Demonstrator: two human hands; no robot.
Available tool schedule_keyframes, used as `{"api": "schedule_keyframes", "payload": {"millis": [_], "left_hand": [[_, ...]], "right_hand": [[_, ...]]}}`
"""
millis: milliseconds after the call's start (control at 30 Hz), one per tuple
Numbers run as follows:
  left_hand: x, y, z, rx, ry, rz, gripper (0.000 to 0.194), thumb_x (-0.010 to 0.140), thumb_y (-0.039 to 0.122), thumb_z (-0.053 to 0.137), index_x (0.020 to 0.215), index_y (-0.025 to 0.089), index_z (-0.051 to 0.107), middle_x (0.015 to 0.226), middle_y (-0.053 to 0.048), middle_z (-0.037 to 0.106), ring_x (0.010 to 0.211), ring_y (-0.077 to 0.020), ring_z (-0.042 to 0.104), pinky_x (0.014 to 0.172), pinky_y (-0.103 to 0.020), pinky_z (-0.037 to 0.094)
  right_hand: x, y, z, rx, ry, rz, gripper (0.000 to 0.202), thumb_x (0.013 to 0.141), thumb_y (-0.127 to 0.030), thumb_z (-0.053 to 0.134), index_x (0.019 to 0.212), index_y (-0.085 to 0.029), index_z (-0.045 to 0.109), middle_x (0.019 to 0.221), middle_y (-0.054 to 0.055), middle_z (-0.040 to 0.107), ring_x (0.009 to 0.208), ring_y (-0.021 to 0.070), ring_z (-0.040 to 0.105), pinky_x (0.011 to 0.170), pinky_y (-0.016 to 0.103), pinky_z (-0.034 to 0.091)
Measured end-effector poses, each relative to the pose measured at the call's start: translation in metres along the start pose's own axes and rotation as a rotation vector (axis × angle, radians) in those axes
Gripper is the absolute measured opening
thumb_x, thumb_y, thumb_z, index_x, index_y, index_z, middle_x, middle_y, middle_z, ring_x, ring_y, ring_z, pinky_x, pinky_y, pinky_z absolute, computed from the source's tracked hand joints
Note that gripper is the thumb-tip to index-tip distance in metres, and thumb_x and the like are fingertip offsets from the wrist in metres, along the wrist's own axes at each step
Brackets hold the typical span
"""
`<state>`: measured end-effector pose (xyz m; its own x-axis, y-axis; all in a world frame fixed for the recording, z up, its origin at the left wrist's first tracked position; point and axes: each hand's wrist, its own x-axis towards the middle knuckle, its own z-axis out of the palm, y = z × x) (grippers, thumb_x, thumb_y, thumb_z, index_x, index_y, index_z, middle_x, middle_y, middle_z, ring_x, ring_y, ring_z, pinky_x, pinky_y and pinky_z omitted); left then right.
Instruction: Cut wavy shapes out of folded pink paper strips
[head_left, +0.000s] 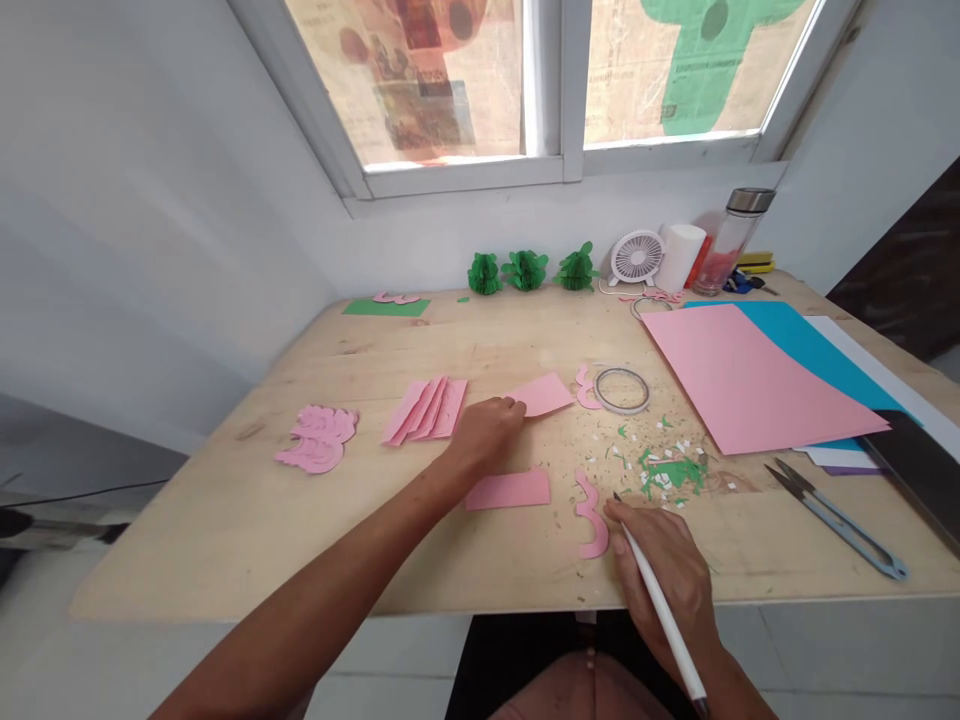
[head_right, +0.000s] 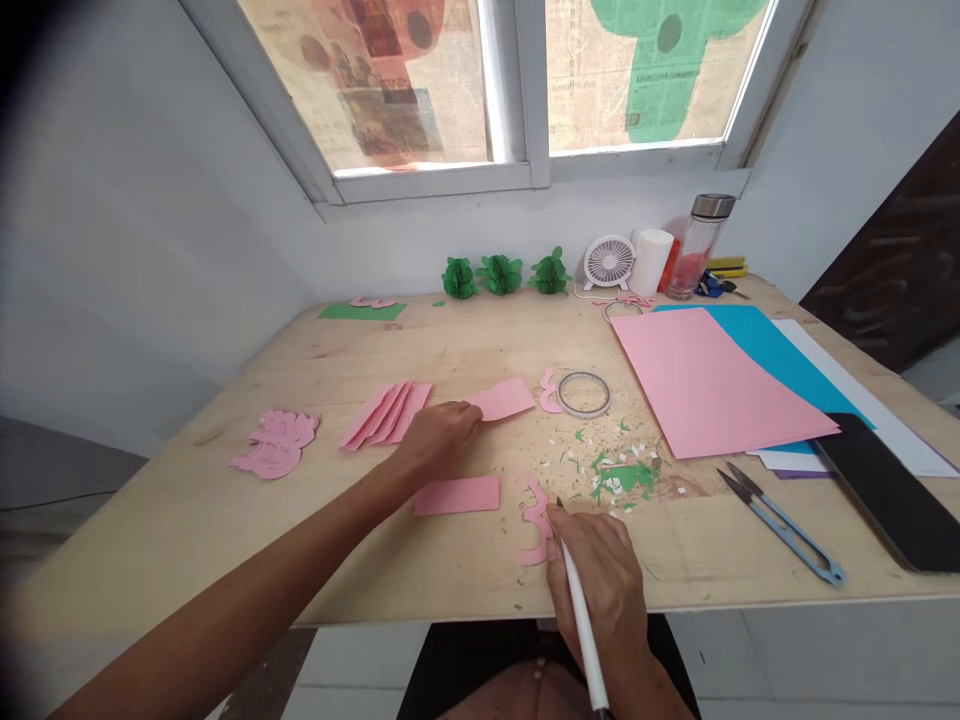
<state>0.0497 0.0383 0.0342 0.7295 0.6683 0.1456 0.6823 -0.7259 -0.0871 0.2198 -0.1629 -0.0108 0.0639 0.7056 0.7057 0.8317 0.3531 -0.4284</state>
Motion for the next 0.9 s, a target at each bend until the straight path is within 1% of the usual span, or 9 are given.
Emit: {"api": "schedule_keyframes", "payload": {"millis": [167, 233, 267, 333, 400, 500, 567, 733, 900], "left_hand": [[-0.054, 0.004, -0.021, -0.142, 0.116, -0.03, 0.024, 0.092, 0.012, 0.04, 0.085, 0.016, 0.063, 0.08, -0.004, 0.069, 0.071, -0.0151, 0.064, 0.059, -0.024, 0.046], [-0.08, 0.014, -0.027, -0.213, 0.145, 0.013, 0.023, 0.093, 0.013, 0.041, 0.086, 0.017, 0.063, 0.081, -0.003, 0.07, 0.074, -0.0138, 0.065, 0.066, -0.025, 0.049], [-0.093, 0.02, -0.03, -0.304, 0.215, 0.065, 0.022, 0.093, 0.013, 0.042, 0.086, 0.018, 0.063, 0.081, -0.003, 0.07, 0.074, -0.0141, 0.065, 0.066, -0.025, 0.05], [-0.114, 0.032, -0.033, -0.426, 0.305, 0.118, 0.017, 0.093, 0.013, 0.046, 0.09, 0.018, 0.062, 0.085, -0.003, 0.071, 0.078, -0.0151, 0.066, 0.07, -0.027, 0.053], [-0.13, 0.041, -0.034, -0.502, 0.31, 0.13, 0.015, 0.092, 0.012, 0.048, 0.092, 0.018, 0.062, 0.088, -0.003, 0.072, 0.078, -0.0151, 0.066, 0.07, -0.028, 0.053], [-0.144, 0.048, -0.033, -0.579, 0.289, 0.096, 0.014, 0.091, 0.011, 0.05, 0.094, 0.018, 0.061, 0.091, -0.003, 0.072, 0.08, -0.0149, 0.066, 0.072, -0.029, 0.053], [-0.15, 0.05, -0.032, -0.621, 0.265, 0.058, 0.014, 0.09, 0.01, 0.051, 0.094, 0.019, 0.062, 0.091, -0.003, 0.072, 0.08, -0.015, 0.066, 0.073, -0.029, 0.053], [-0.157, 0.055, -0.029, -0.739, 0.228, -0.018, 0.017, 0.09, 0.009, 0.049, 0.093, 0.019, 0.062, 0.085, -0.003, 0.07, 0.08, -0.0155, 0.064, 0.073, -0.029, 0.053], [-0.16, 0.06, -0.023, -0.787, 0.255, -0.113, 0.019, 0.085, 0.016, 0.059, 0.103, 0.018, 0.063, 0.092, -0.007, 0.069, 0.089, -0.0197, 0.063, 0.078, -0.035, 0.054]], "right_hand": [[-0.001, 0.001, -0.003, 0.051, 0.011, 0.082, 0.033, 0.089, -0.011, 0.051, 0.12, -0.016, 0.058, 0.101, 0.011, 0.072, 0.094, 0.0243, 0.068, 0.083, 0.042, 0.052], [0.001, 0.001, -0.006, 0.067, 0.004, 0.121, 0.033, 0.09, -0.012, 0.05, 0.122, -0.017, 0.057, 0.105, 0.012, 0.071, 0.1, 0.025, 0.066, 0.085, 0.043, 0.051], [0.002, 0.0, -0.008, 0.065, -0.013, 0.126, 0.033, 0.091, -0.013, 0.049, 0.123, -0.017, 0.056, 0.107, 0.012, 0.07, 0.102, 0.0252, 0.065, 0.087, 0.044, 0.05], [0.004, -0.003, -0.011, 0.068, -0.079, 0.087, 0.034, 0.092, -0.013, 0.048, 0.125, -0.018, 0.055, 0.11, 0.012, 0.069, 0.105, 0.0256, 0.063, 0.09, 0.046, 0.048], [0.008, -0.007, -0.015, 0.117, -0.176, 0.005, 0.037, 0.091, -0.015, 0.051, 0.128, -0.017, 0.053, 0.112, 0.012, 0.069, 0.107, 0.0262, 0.06, 0.091, 0.046, 0.047], [0.011, -0.012, -0.017, 0.201, -0.32, -0.117, 0.044, 0.086, -0.02, 0.061, 0.129, -0.015, 0.052, 0.111, 0.013, 0.069, 0.108, 0.0277, 0.06, 0.091, 0.046, 0.047], [0.012, -0.014, -0.015, 0.227, -0.362, -0.146, 0.041, 0.085, -0.018, 0.063, 0.125, -0.015, 0.054, 0.104, 0.012, 0.07, 0.101, 0.0261, 0.063, 0.089, 0.046, 0.048], [0.006, -0.013, -0.004, 0.233, -0.331, -0.066, 0.028, 0.086, -0.006, 0.057, 0.111, -0.019, 0.06, 0.08, 0.005, 0.069, 0.071, 0.0177, 0.065, 0.072, 0.037, 0.052], [0.004, -0.014, 0.002, 0.193, -0.275, -0.039, 0.024, 0.086, -0.008, 0.058, 0.107, -0.019, 0.062, 0.077, 0.004, 0.07, 0.068, 0.0174, 0.066, 0.071, 0.036, 0.053]]}}
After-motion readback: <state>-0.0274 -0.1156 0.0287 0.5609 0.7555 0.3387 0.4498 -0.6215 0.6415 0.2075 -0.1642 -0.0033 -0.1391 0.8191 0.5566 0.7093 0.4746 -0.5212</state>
